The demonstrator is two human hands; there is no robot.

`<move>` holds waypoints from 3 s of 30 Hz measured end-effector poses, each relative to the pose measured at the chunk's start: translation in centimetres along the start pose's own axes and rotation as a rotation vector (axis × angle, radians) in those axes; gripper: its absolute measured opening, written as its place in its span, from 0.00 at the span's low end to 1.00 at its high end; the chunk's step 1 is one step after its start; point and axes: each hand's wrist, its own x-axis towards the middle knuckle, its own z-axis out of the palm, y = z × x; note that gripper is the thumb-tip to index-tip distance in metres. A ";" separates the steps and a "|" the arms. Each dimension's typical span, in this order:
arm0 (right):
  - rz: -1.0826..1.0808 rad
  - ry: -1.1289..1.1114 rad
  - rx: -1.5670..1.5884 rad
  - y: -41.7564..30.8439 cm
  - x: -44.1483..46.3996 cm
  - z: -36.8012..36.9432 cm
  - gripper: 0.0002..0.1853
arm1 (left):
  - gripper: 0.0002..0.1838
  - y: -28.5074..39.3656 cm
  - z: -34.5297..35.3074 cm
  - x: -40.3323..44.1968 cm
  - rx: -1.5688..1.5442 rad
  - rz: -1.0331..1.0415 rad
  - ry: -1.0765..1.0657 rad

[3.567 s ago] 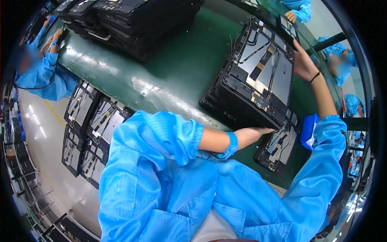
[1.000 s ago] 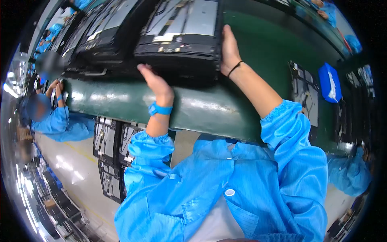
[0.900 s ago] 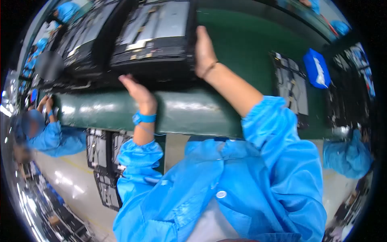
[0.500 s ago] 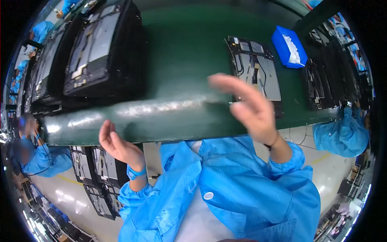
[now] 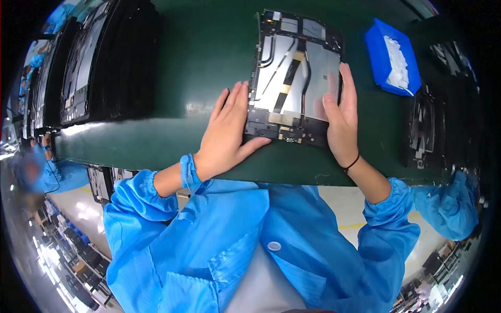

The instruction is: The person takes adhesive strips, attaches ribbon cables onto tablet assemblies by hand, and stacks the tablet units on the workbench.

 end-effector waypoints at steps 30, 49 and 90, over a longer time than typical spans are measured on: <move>-0.383 -0.083 -0.374 -1.7 4.1 1.3 0.18 | 0.10 -3.3 -2.1 6.0 -0.081 0.181 0.246; -0.416 -0.687 -0.567 -5.7 3.4 3.4 0.19 | 0.03 -4.1 -2.2 3.1 0.285 1.016 0.541; -0.662 0.413 -0.526 -6.0 5.6 -6.8 0.07 | 0.08 -3.1 -1.5 4.5 -0.037 0.761 0.553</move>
